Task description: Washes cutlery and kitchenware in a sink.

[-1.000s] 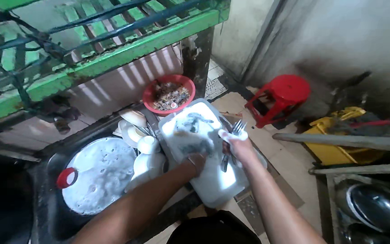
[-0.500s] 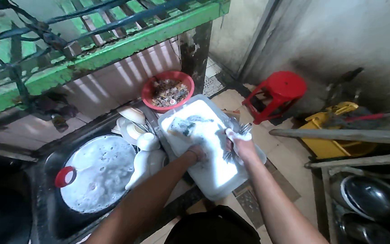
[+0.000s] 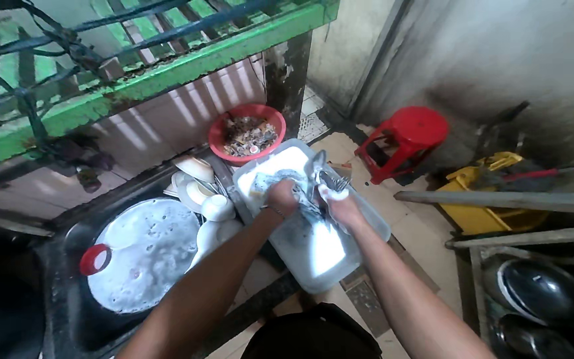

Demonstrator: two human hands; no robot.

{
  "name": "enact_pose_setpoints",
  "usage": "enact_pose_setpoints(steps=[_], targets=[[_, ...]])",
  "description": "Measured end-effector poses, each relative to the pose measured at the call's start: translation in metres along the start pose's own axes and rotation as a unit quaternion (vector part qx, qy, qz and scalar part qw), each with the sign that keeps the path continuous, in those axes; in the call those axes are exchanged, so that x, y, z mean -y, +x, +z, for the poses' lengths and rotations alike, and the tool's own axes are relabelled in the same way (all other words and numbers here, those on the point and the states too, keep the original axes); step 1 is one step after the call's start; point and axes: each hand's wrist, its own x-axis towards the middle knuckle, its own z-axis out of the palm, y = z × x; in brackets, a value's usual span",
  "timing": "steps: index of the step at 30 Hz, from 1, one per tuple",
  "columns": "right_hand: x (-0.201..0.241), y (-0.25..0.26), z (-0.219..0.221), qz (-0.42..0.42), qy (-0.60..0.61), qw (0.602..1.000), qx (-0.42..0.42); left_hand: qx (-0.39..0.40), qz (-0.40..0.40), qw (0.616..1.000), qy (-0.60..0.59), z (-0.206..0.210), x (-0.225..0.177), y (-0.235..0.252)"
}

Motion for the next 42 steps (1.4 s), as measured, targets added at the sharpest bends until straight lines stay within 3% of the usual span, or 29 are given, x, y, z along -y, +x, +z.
enact_pose_setpoints(steps=[3,6,10,12,14,16,19,23,26,28,31,33,36,37,38,40,42], targets=[[0.009,-0.006,0.005,-0.008,-0.030,0.998,0.059,-0.034,-0.008,0.999,-0.031,-0.009,-0.007,0.000],[-0.002,-0.002,0.019,-0.014,-0.065,0.986,0.151,-0.040,-0.071,0.993,-0.083,-0.004,-0.012,0.003],[-0.012,0.005,0.031,-0.030,-0.115,0.983,0.139,-0.012,-0.109,0.971,-0.213,0.006,-0.001,0.010],[-0.009,0.005,0.030,-0.036,-0.092,0.988,0.116,0.021,-0.090,0.947,-0.307,-0.001,0.003,0.005],[-0.001,0.003,0.024,-0.051,-0.043,0.991,0.112,-0.002,-0.068,0.923,-0.379,-0.017,0.000,-0.001],[0.006,-0.003,0.022,-0.071,-0.017,0.988,0.139,-0.038,-0.042,0.907,-0.417,-0.034,-0.002,0.000],[0.013,-0.004,0.027,-0.099,-0.035,0.977,0.184,-0.018,0.042,0.878,-0.477,-0.053,-0.011,0.007],[0.027,-0.006,0.042,-0.158,-0.004,0.985,0.064,-0.089,0.158,0.896,-0.405,-0.051,-0.025,0.007],[0.008,0.009,0.056,-0.195,0.055,0.979,-0.021,-0.118,0.212,0.917,-0.316,-0.041,-0.033,0.000],[-0.008,0.015,0.059,-0.165,0.054,0.985,-0.015,-0.136,0.205,0.933,-0.264,-0.031,-0.033,0.002],[-0.020,0.022,0.060,-0.092,0.006,0.996,0.020,-0.162,0.132,0.944,-0.255,-0.030,-0.024,0.007],[-0.014,0.019,0.062,-0.078,-0.031,0.996,0.030,-0.199,0.108,0.910,-0.348,-0.031,-0.012,0.014],[-0.011,0.018,0.066,-0.063,-0.018,0.997,0.031,-0.253,0.037,0.809,-0.529,-0.031,0.005,0.019],[-0.006,0.017,0.067,-0.048,0.003,0.998,0.028,-0.242,0.016,0.796,-0.555,-0.030,0.011,0.018],[-0.003,0.015,0.068,-0.038,0.029,0.999,0.026,-0.209,0.015,0.803,-0.558,-0.024,0.016,0.015],[0.002,0.013,0.068,-0.060,0.090,0.993,0.041,-0.112,0.053,0.855,-0.504,-0.008,0.017,0.002],[0.014,0.006,0.063,-0.098,0.068,0.991,0.059,-0.073,0.099,0.887,-0.445,0.003,0.008,-0.004]])
